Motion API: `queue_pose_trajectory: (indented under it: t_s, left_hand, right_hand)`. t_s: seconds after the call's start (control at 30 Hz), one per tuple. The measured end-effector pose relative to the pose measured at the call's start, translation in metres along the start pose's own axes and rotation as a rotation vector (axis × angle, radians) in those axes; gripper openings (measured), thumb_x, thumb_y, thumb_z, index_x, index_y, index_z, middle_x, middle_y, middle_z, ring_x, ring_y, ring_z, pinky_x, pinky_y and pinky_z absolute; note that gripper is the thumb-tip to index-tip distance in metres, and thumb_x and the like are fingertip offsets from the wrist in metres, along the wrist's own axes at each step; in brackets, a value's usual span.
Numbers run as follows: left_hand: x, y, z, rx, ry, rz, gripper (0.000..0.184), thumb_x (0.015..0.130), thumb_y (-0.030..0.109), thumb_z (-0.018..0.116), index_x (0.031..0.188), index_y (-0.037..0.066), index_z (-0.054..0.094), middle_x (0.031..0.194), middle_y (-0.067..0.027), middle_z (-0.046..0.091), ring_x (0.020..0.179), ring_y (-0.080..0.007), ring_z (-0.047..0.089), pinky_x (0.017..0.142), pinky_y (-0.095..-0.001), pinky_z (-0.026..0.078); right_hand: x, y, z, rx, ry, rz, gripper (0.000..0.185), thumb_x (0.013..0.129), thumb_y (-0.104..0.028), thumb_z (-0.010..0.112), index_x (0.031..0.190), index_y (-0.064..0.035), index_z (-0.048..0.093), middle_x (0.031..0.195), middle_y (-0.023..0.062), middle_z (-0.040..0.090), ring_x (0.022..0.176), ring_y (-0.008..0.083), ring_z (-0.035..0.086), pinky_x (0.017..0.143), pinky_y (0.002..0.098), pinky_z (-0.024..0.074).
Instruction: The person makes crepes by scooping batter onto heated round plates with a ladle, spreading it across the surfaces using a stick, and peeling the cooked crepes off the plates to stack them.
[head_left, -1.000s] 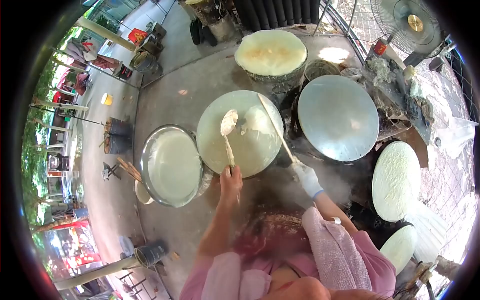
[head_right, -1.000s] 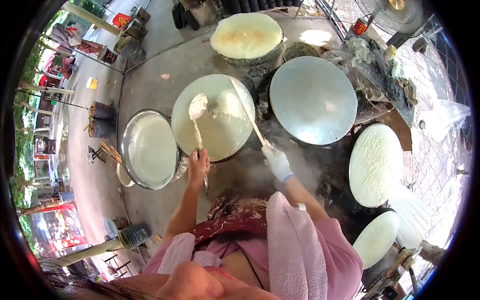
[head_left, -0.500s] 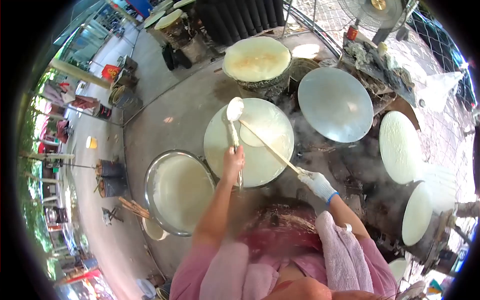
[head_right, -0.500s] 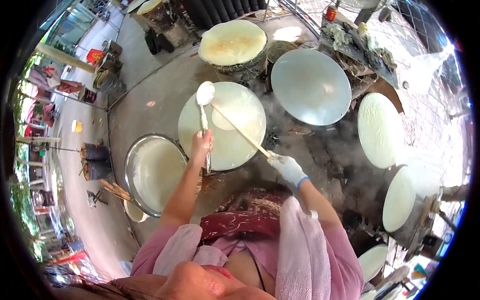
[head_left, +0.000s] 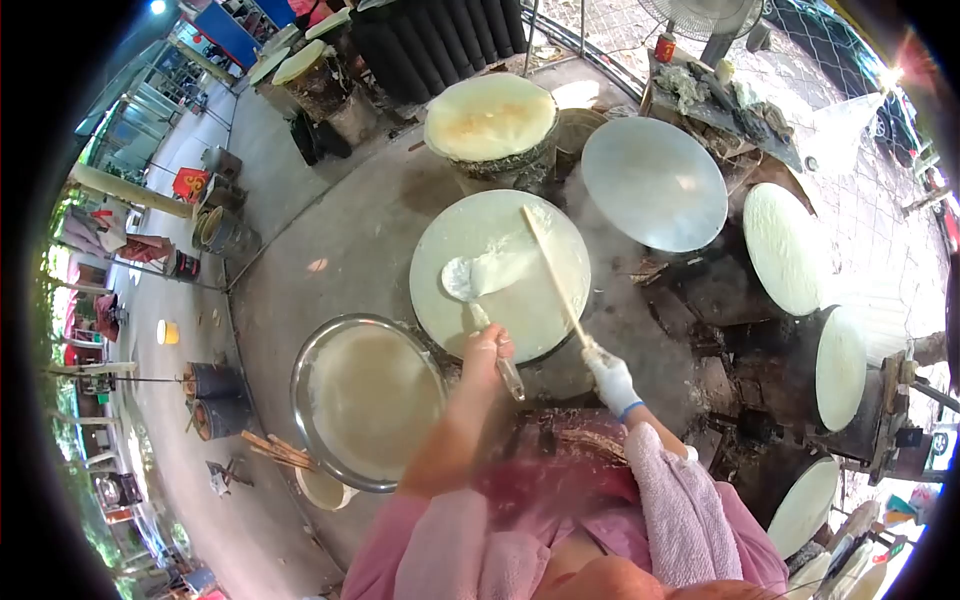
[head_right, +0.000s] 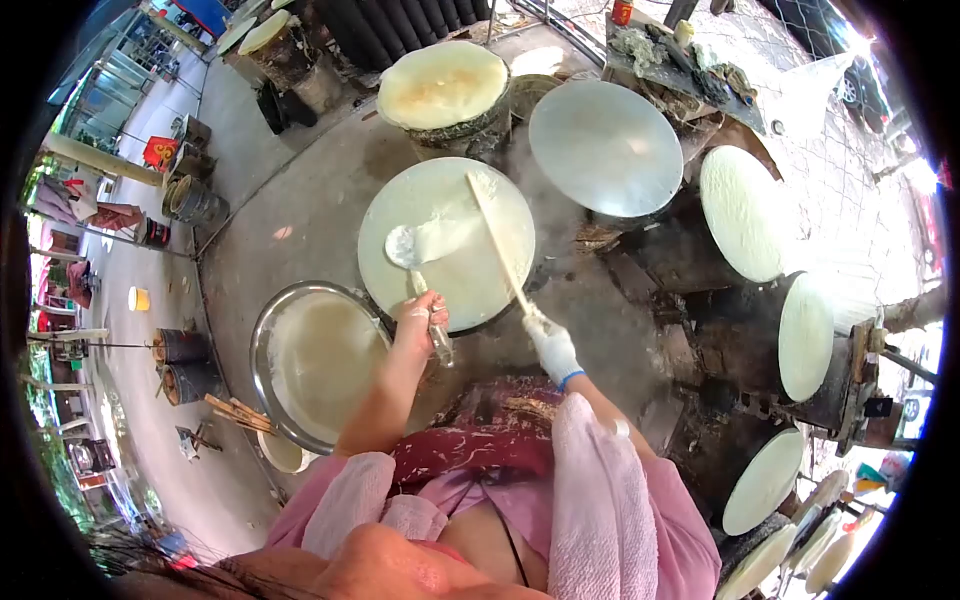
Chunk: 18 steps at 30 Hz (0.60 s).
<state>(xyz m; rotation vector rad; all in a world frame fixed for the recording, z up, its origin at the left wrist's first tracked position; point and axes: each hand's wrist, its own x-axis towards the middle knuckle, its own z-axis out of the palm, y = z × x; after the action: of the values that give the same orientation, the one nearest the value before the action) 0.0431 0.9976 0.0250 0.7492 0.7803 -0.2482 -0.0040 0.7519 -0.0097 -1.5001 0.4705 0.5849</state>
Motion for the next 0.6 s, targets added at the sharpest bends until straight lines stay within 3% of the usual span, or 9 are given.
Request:
queue_pose_trajectory:
  t_s: [0.07, 0.17, 0.27, 0.3, 0.37, 0.4, 0.47, 0.5, 0.6]
  left_hand:
    - [0.003, -0.006, -0.001, -0.101, -0.015, -0.072, 0.013, 0.096, 0.009, 0.053, 0.085, 0.003, 0.048, 0.072, -0.0058, 0.049, 0.052, -0.0136, 0.042, 0.045, -0.0267, 0.035]
    - [-0.013, 0.001, 0.020, -0.235, -0.091, -0.095, 0.014, 0.098, 0.014, 0.051, 0.087, 0.005, 0.051, 0.074, -0.0009, 0.051, 0.056, -0.0115, 0.046, 0.051, -0.0251, 0.038]
    - [-0.025, 0.041, -0.025, -0.634, -0.564, -0.170, 0.017, 0.102, 0.016, 0.044, 0.098, 0.002, 0.053, 0.070, 0.0016, 0.048, 0.052, -0.0075, 0.044, 0.046, -0.0217, 0.034]
    - [-0.027, 0.056, -0.041, -0.763, -0.680, -0.252, 0.020, 0.104, 0.017, 0.042, 0.103, 0.001, 0.054, 0.069, 0.0022, 0.047, 0.049, -0.0065, 0.043, 0.044, -0.0206, 0.032]
    - [-0.028, 0.072, -0.035, -0.445, -0.779, -0.286, 0.026, 0.104, 0.021, 0.042, 0.104, -0.001, 0.054, 0.064, 0.0015, 0.045, 0.042, -0.0075, 0.040, 0.040, -0.0228, 0.029]
    - [-0.035, 0.081, -0.014, -0.211, -0.811, -0.261, 0.028, 0.105, 0.022, 0.042, 0.103, -0.003, 0.054, 0.063, 0.0010, 0.044, 0.041, -0.0078, 0.038, 0.039, -0.0240, 0.028]
    - [-0.056, 0.096, 0.041, 0.144, -0.594, -0.002, 0.030, 0.105, 0.023, 0.043, 0.104, -0.004, 0.054, 0.062, 0.0016, 0.043, 0.041, -0.0078, 0.037, 0.040, -0.0246, 0.029]
    - [-0.060, 0.101, 0.067, 0.316, -0.470, 0.147, 0.031, 0.105, 0.024, 0.043, 0.104, -0.005, 0.054, 0.062, 0.0019, 0.043, 0.040, -0.0078, 0.036, 0.040, -0.0250, 0.029]
    - [-0.040, 0.095, 0.140, 0.414, -0.498, 0.195, 0.032, 0.105, 0.025, 0.045, 0.106, -0.006, 0.054, 0.063, 0.0031, 0.043, 0.043, -0.0066, 0.036, 0.042, -0.0237, 0.029]
  right_hand:
    - [-0.005, 0.013, 0.024, -0.098, -0.110, -0.094, 0.048, 0.096, -0.033, 0.064, 0.133, -0.0032, 0.059, 0.084, -0.0037, 0.064, 0.061, 0.0040, 0.052, 0.055, 0.0214, 0.0434]
    - [-0.006, 0.003, 0.046, 0.034, -0.386, 0.094, 0.046, 0.096, -0.034, 0.063, 0.132, -0.0047, 0.060, 0.089, -0.0012, 0.067, 0.059, 0.0055, 0.055, 0.049, 0.0220, 0.0425]
    - [-0.010, -0.040, 0.011, -0.007, -0.194, 0.004, 0.043, 0.094, -0.033, 0.065, 0.127, -0.0043, 0.063, 0.080, -0.0020, 0.065, 0.057, 0.0032, 0.054, 0.044, 0.0210, 0.0383]
    - [-0.007, -0.053, -0.003, -0.120, -0.075, 0.014, 0.041, 0.096, -0.036, 0.061, 0.126, -0.0086, 0.065, 0.083, 0.0026, 0.070, 0.061, 0.0125, 0.063, 0.047, 0.0271, 0.0448]
    - [0.020, -0.034, -0.023, -0.539, 0.061, -0.110, 0.043, 0.096, -0.045, 0.054, 0.125, -0.0146, 0.064, 0.093, 0.0094, 0.074, 0.074, 0.0282, 0.070, 0.060, 0.0366, 0.0535]
    - [0.021, -0.023, -0.032, -0.653, -0.053, -0.155, 0.048, 0.093, -0.044, 0.061, 0.129, -0.0133, 0.061, 0.104, 0.0107, 0.072, 0.087, 0.0253, 0.069, 0.073, 0.0345, 0.0530]
    - [-0.019, -0.090, -0.034, -0.909, -0.353, -0.119, 0.056, 0.089, -0.045, 0.068, 0.133, -0.0125, 0.059, 0.135, 0.0147, 0.058, 0.122, 0.0270, 0.058, 0.102, 0.0322, 0.0433]
    - [-0.027, -0.096, -0.048, -0.792, -0.413, -0.223, 0.056, 0.089, -0.041, 0.069, 0.134, -0.0094, 0.059, 0.133, 0.0155, 0.060, 0.120, 0.0258, 0.060, 0.101, 0.0330, 0.0443]
    - [0.002, -0.070, -0.112, -0.351, 0.037, -0.158, 0.054, 0.090, -0.033, 0.071, 0.133, -0.0044, 0.059, 0.122, 0.0101, 0.067, 0.108, 0.0183, 0.063, 0.094, 0.0294, 0.0471]
